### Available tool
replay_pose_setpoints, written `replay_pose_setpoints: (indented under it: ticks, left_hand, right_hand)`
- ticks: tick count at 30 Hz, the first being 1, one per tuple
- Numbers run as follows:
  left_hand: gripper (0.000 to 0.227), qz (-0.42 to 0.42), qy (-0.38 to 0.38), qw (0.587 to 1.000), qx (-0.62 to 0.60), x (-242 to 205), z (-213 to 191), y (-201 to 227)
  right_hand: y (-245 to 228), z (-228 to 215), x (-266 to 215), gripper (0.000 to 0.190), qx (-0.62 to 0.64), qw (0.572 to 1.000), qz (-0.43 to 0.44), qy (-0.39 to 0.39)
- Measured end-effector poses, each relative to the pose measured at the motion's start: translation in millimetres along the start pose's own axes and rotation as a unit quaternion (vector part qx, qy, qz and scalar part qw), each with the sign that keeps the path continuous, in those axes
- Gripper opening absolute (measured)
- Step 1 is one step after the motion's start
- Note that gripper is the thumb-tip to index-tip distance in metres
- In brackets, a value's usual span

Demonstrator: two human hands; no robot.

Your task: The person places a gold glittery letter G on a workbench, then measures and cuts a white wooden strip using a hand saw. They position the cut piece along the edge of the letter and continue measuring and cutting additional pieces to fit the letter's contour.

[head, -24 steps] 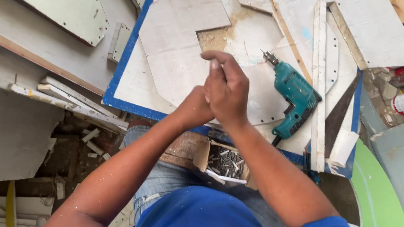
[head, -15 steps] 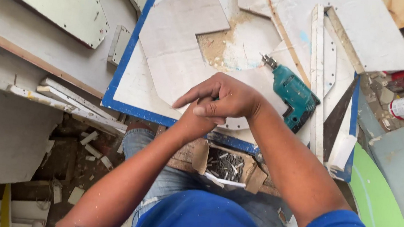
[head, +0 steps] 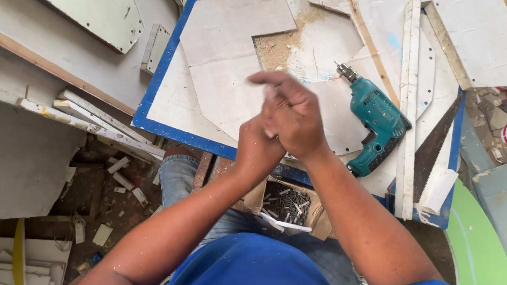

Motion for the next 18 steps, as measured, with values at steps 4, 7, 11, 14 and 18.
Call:
replay_pose_setpoints:
  ticks: [4, 7, 11, 14, 18]
  left_hand:
    - [0.015, 0.001, -0.013, 1.0, -0.007, 2, 1, -2]
    - [0.015, -0.001, -0.024, 1.0, -0.005, 7, -3, -5]
    - [0.014, -0.005, -0.043, 0.999, -0.007, 21, 1, -7]
    - [0.014, -0.008, -0.056, 0.998, -0.007, 33, -3, -11]
    - [0.013, -0.006, -0.078, 0.997, -0.009, 35, -2, -11]
  right_hand:
    - [-23, 21, 6, 0.026, -0.002, 0.985, 0.017, -0.171]
    - [-14, 24, 6, 0.027, 0.046, 0.972, 0.035, -0.226]
    - [5, 15, 4, 0.031, 0.05, 0.987, 0.055, -0.145]
    - [2, 14, 6, 0.03, 0.012, 0.996, 0.041, -0.074]
    - [-5, 13, 7, 0.03, -0.026, 0.998, 0.037, -0.034]
Point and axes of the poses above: each hand's wrist, its own x-axis towards the middle knuckle, its own z-axis out of the palm, y = z × x, the point moved 7 cm from there along x, towards the middle knuckle
